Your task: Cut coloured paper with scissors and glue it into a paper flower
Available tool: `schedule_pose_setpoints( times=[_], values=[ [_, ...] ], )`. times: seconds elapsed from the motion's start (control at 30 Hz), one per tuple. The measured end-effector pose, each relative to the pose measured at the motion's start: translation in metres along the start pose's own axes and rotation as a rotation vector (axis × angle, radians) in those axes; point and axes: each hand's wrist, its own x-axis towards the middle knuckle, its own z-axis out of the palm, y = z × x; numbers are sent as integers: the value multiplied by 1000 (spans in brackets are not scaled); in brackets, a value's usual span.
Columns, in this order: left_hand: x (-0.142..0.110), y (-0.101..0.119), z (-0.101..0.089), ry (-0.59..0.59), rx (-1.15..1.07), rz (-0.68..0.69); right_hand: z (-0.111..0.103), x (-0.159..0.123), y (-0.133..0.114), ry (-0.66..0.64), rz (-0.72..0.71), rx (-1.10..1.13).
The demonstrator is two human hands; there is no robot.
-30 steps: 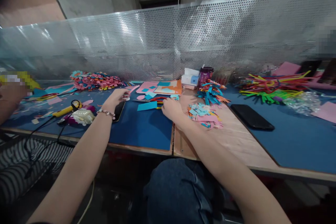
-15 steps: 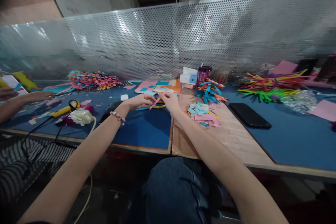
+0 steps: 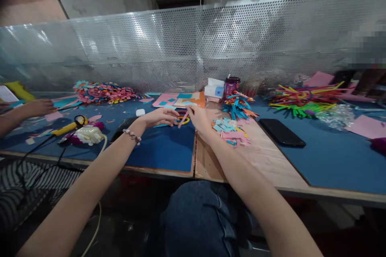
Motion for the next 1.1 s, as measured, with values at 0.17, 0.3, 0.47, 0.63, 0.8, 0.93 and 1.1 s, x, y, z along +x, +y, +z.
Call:
schedule_pose_setpoints(
  times=[0.17, 0.3, 0.47, 0.63, 0.8, 0.93, 1.1],
  values=[
    [12, -20, -21, 301, 364, 124, -20, 3, 13, 73, 88, -63],
    [18, -36, -40, 360, 638, 115, -29, 4, 31, 13, 149, -92],
    [16, -36, -43, 225, 800, 94, -35, 6, 40, 119, 118, -168],
    [14, -31, -38, 169, 984, 65, -38, 0, 29, 120, 151, -490],
    [14, -29, -36, 172, 1004, 92, -33, -13, 29, -87, 340, -748],
    [14, -25, -31, 178, 990, 143, -25, -12, 40, -27, 153, -890],
    [11, -21, -24, 156, 957, 221, -3, 11, 57, -234, -133, -929]
  ],
)
